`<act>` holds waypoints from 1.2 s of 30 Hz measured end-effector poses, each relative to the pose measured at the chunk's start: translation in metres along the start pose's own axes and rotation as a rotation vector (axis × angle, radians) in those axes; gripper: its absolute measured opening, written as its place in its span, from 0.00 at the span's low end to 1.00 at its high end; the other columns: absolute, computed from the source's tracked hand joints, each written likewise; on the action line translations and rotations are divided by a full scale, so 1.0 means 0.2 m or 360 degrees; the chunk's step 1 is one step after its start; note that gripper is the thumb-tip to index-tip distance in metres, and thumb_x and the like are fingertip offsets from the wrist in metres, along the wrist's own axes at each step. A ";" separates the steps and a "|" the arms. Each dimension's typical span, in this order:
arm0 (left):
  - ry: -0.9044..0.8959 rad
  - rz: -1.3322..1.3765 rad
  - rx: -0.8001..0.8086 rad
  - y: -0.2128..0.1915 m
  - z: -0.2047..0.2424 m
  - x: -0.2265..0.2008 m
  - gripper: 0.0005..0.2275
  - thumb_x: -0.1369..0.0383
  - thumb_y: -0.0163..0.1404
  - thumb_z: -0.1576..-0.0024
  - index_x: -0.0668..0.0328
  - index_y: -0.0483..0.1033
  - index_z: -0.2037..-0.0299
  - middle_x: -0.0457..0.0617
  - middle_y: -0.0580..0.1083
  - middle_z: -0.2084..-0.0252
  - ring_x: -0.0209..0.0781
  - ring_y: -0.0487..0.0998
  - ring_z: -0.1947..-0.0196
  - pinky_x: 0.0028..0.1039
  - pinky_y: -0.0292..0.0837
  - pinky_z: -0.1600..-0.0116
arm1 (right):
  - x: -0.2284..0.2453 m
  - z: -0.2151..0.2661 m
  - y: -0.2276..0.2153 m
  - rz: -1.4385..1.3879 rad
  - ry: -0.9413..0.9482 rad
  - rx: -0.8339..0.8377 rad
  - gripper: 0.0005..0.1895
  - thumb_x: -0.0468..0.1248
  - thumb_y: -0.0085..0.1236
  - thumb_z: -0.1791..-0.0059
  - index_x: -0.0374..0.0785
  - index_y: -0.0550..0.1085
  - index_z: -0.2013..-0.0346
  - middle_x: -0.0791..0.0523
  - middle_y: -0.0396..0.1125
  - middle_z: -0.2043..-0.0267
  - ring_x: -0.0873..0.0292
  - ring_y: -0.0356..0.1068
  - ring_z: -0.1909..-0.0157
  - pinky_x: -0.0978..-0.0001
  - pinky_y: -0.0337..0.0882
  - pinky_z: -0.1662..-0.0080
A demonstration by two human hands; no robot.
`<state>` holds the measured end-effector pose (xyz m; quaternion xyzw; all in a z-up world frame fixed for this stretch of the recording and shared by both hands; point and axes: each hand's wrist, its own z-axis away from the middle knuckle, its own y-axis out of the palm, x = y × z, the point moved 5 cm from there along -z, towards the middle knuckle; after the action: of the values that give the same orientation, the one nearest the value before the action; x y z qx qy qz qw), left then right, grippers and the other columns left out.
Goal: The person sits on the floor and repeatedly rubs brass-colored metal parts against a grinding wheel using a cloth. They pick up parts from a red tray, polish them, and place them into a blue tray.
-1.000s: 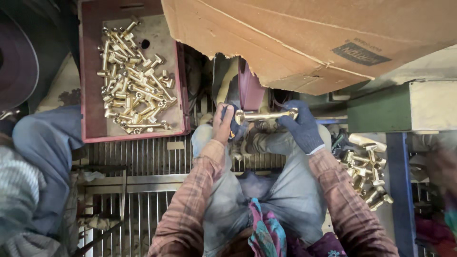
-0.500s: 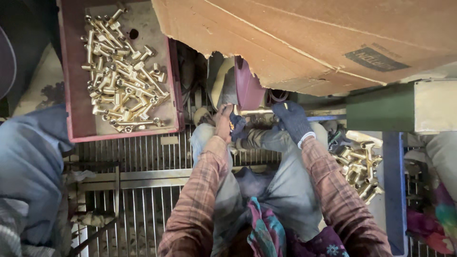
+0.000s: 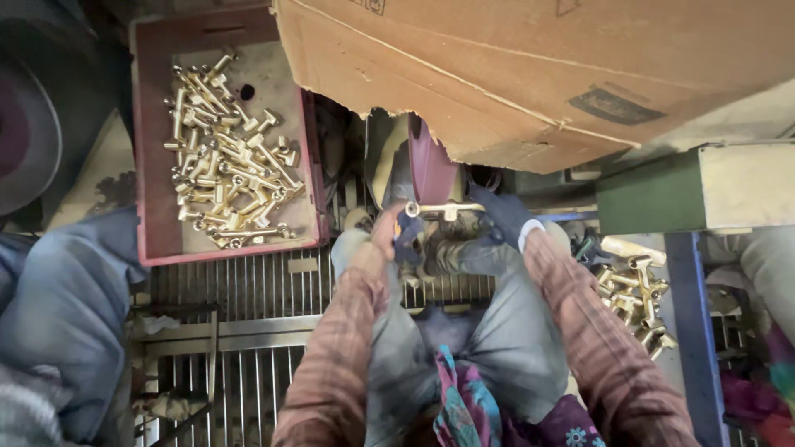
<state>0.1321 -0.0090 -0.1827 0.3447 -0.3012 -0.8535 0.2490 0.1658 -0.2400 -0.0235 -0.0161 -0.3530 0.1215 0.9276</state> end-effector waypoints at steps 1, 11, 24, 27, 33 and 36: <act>0.0183 -0.0245 -0.0159 0.01 0.10 -0.04 0.09 0.59 0.55 0.41 0.54 0.77 0.62 0.42 0.75 0.71 0.32 0.73 0.76 0.23 0.65 0.74 | 0.02 0.08 0.00 0.0097 -0.0132 0.0035 0.27 0.52 0.53 0.45 0.24 0.73 0.64 0.54 0.63 0.79 0.58 0.59 0.84 0.62 0.63 0.77; 0.1163 -0.0815 -0.0402 0.22 0.80 -0.40 0.08 0.67 0.57 0.41 0.63 0.77 0.57 0.44 0.76 0.62 0.31 0.73 0.62 0.22 0.69 0.56 | 0.01 0.44 0.12 -0.0082 -0.1025 0.0269 0.27 0.32 0.56 0.50 0.34 0.65 0.35 0.56 0.71 0.48 0.64 0.73 0.51 0.71 0.72 0.48; 0.1318 -0.0954 -0.0421 0.13 0.66 -0.52 0.06 0.72 0.53 0.45 0.62 0.74 0.60 0.44 0.74 0.65 0.32 0.72 0.67 0.22 0.69 0.59 | 0.06 0.26 0.24 0.0693 -0.1235 -0.0177 0.21 0.41 0.51 0.44 0.36 0.66 0.38 0.46 0.70 0.47 0.49 0.71 0.46 0.61 0.70 0.47; 0.1350 -0.0940 -0.0516 0.06 0.61 -0.53 0.06 0.72 0.51 0.46 0.63 0.75 0.61 0.44 0.73 0.65 0.31 0.72 0.64 0.21 0.69 0.55 | 0.03 0.23 0.29 0.0293 -0.0876 0.0029 0.19 0.43 0.48 0.44 0.37 0.67 0.41 0.46 0.74 0.54 0.52 0.77 0.52 0.62 0.75 0.52; 0.1225 -0.0970 -0.0656 -0.02 0.50 -0.51 0.05 0.71 0.50 0.47 0.62 0.75 0.63 0.42 0.72 0.67 0.31 0.71 0.65 0.21 0.67 0.58 | 0.05 0.18 0.31 0.0451 -0.1063 -0.0120 0.20 0.39 0.46 0.45 0.34 0.66 0.39 0.47 0.73 0.55 0.54 0.78 0.57 0.63 0.76 0.55; 0.1159 -0.0955 -0.0697 -0.05 0.48 -0.50 0.05 0.70 0.50 0.46 0.62 0.75 0.64 0.42 0.71 0.68 0.32 0.69 0.67 0.22 0.65 0.60 | 0.03 0.16 0.32 0.0474 -0.1009 -0.0150 0.20 0.39 0.45 0.45 0.34 0.67 0.40 0.47 0.75 0.61 0.54 0.78 0.60 0.64 0.75 0.56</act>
<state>0.1239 0.0934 -0.0900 0.6303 0.1027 -0.7551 0.1483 0.1362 -0.1789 -0.0032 -0.0717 -0.6223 0.2380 0.7423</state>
